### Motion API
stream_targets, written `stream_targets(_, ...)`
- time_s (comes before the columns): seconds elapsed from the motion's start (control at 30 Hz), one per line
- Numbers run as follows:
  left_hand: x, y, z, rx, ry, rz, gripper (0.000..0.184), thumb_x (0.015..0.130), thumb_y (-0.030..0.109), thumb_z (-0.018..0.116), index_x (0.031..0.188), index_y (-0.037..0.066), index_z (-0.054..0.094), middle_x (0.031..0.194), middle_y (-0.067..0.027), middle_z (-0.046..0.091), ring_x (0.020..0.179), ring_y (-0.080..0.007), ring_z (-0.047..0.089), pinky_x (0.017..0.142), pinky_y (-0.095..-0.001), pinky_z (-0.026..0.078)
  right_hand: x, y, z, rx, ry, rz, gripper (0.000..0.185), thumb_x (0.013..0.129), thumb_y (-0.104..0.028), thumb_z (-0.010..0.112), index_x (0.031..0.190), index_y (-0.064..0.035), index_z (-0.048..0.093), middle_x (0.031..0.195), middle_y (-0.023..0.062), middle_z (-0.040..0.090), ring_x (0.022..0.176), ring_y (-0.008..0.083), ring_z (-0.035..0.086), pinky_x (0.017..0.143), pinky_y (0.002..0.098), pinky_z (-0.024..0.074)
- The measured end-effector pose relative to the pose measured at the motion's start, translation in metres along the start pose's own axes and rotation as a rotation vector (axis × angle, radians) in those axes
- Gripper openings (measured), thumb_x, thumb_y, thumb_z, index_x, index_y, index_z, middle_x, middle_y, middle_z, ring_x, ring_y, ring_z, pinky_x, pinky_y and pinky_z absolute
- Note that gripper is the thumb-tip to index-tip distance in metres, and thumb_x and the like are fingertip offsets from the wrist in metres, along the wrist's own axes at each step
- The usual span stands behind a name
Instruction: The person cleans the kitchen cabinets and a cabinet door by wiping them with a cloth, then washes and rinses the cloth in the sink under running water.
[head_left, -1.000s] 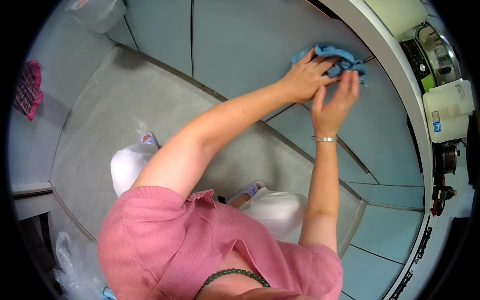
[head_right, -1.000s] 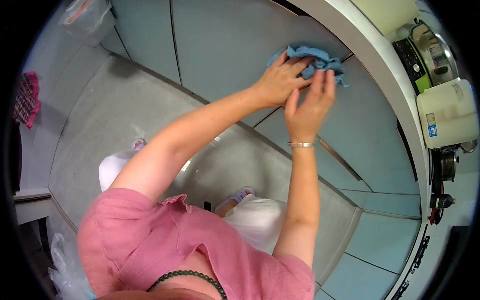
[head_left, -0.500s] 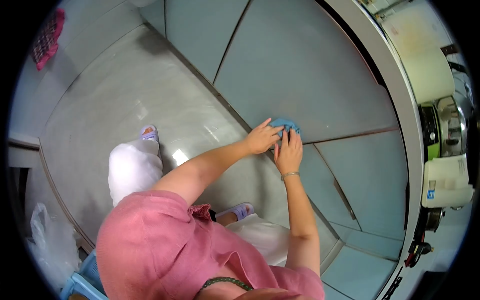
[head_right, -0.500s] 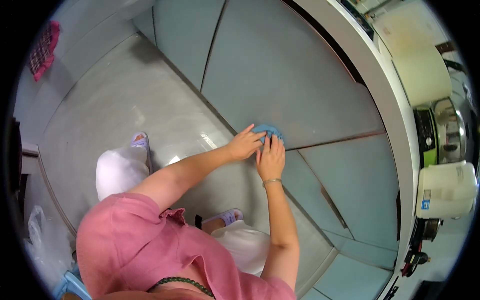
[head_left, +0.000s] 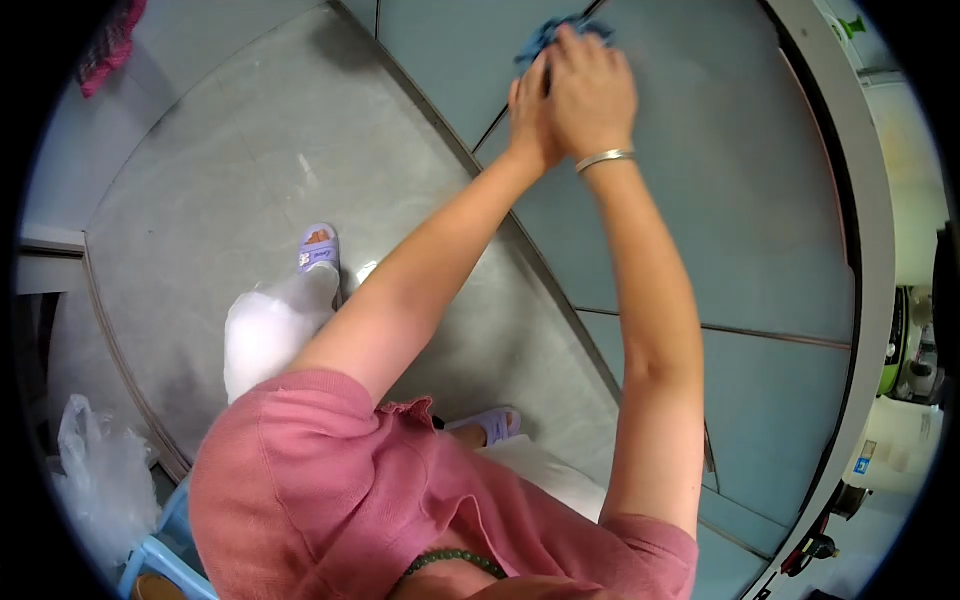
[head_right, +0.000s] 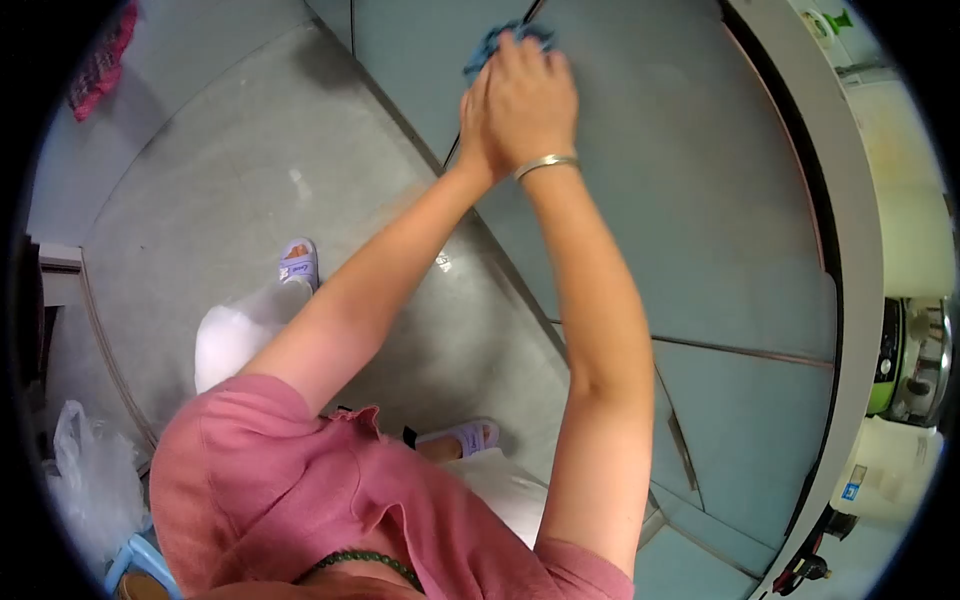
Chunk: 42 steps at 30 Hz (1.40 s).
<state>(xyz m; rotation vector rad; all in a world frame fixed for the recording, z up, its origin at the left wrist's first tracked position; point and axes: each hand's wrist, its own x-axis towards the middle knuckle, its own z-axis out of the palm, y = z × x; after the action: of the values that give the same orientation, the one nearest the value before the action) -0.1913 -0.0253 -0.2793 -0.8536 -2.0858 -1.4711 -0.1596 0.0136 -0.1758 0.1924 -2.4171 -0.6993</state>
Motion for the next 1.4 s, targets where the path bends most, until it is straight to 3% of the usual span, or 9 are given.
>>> stream_targets(0.1,-0.062,-0.042,0.013,-0.03,-0.198,-0.292,0.074,0.085,0.038,0.054,0.144,0.013,0.017,0.149,-0.0062,0.018,0.138,-0.0218,0.016,0.109,-0.0474,0.013,-0.039,-0.046,0.049,-0.011,-0.286,-0.144,0.03,0.079,-0.019,0.051,0.103,-0.0061,0.065,0.129,0.0046,0.05,0.115,0.0203,0.044,0.091,0.0348,0.0357)
stream_targets(0.27,-0.156,-0.131,0.036,-0.132,-0.584,-0.563,0.07,0.087,0.037,0.05,0.144,0.013,0.017,0.15,-0.0083,0.017,0.135,-0.0225,0.024,0.109,-0.0369,0.023,-0.1,-0.123,0.143,-0.021,-0.571,-0.239,0.031,0.084,-0.023,0.049,0.106,-0.0102,0.067,0.134,0.0026,0.047,0.117,0.0216,0.041,0.091,0.0357,0.034)
stream_targets(0.4,-0.2,-0.166,0.067,-0.062,-0.709,-0.428,0.058,0.088,0.029,0.049,0.139,0.01,0.028,0.147,-0.0096,0.025,0.132,-0.0253,0.029,0.106,-0.035,0.028,-0.103,-0.146,0.154,-0.058,-0.916,-0.321,0.029,0.086,-0.024,0.05,0.109,-0.0156,0.067,0.135,0.0006,0.045,0.122,0.0208,0.037,0.09,0.0362,0.0332)
stream_targets(0.63,-0.258,-0.058,0.078,-0.403,-0.858,-0.465,0.052,0.089,0.027,0.046,0.137,0.012,0.034,0.143,-0.0144,0.031,0.132,-0.0292,0.028,0.104,-0.0362,0.029,-0.204,-0.103,0.086,-0.013,-0.893,-0.267,0.028,0.084,-0.024,0.052,0.105,-0.0156,0.068,0.131,0.0004,0.046,0.123,0.021,0.035,0.094,0.0389,0.0312)
stream_targets(0.8,-0.364,0.049,0.118,-0.419,-1.124,-0.243,0.055,0.09,0.021,0.041,0.142,0.011,0.026,0.147,-0.0207,0.019,0.131,-0.0345,0.029,0.106,-0.0388,0.029,-0.329,-0.063,-0.023,-0.004,-1.158,-0.019,0.031,0.081,-0.02,0.055,0.11,-0.0127,0.064,0.128,0.0001,0.044,0.118,0.0209,0.039,0.095,0.0397,0.0333)
stream_targets(0.87,-0.325,0.095,0.083,-0.483,-1.445,-0.285,0.065,0.088,0.021,0.047,0.145,0.012,0.016,0.147,-0.0256,0.009,0.126,-0.0371,0.038,0.105,-0.0387,0.032,-0.36,-0.053,-0.05,-0.042,-1.135,0.059,0.033,0.081,-0.02,0.055,0.112,-0.0108,0.063,0.128,0.0009,0.044,0.117,0.0213,0.039,0.095,0.04,0.0336)
stream_targets(1.0,-0.295,0.121,0.057,-0.596,-1.423,-0.43,0.064,0.088,0.023,0.048,0.144,0.014,0.02,0.147,-0.027,0.009,0.128,-0.0368,0.035,0.105,-0.0387,0.031,-0.354,-0.049,-0.063,-0.056,-1.066,0.185,0.036,0.082,-0.019,0.053,0.114,-0.0057,0.059,0.129,0.0032,0.043,0.116,0.022,0.04,0.095,0.0403,0.0347)
stream_targets(1.27,-0.284,0.026,0.093,-0.226,-0.625,-0.1,0.061,0.087,0.022,0.049,0.14,0.002,0.026,0.144,-0.0194,0.023,0.132,-0.0316,0.028,0.106,-0.036,0.03,-0.233,-0.063,0.007,0.007,-0.661,0.029,0.027,0.081,-0.017,0.051,0.102,-0.0057,0.064,0.125,0.0041,0.047,0.106,0.0224,0.046,0.09,0.0374,0.0377)
stream_targets(1.4,-0.159,-0.01,0.047,1.017,-0.365,0.231,0.049,0.085,0.046,0.046,0.12,0.012,0.047,0.122,-0.0083,0.047,0.111,-0.021,0.045,0.096,-0.0316,0.035,-0.135,-0.077,0.059,0.116,-0.406,0.038,0.023,0.08,-0.016,0.052,0.097,-0.007,0.064,0.12,0.0027,0.049,0.103,0.0206,0.047,0.084,0.0344,0.0394)
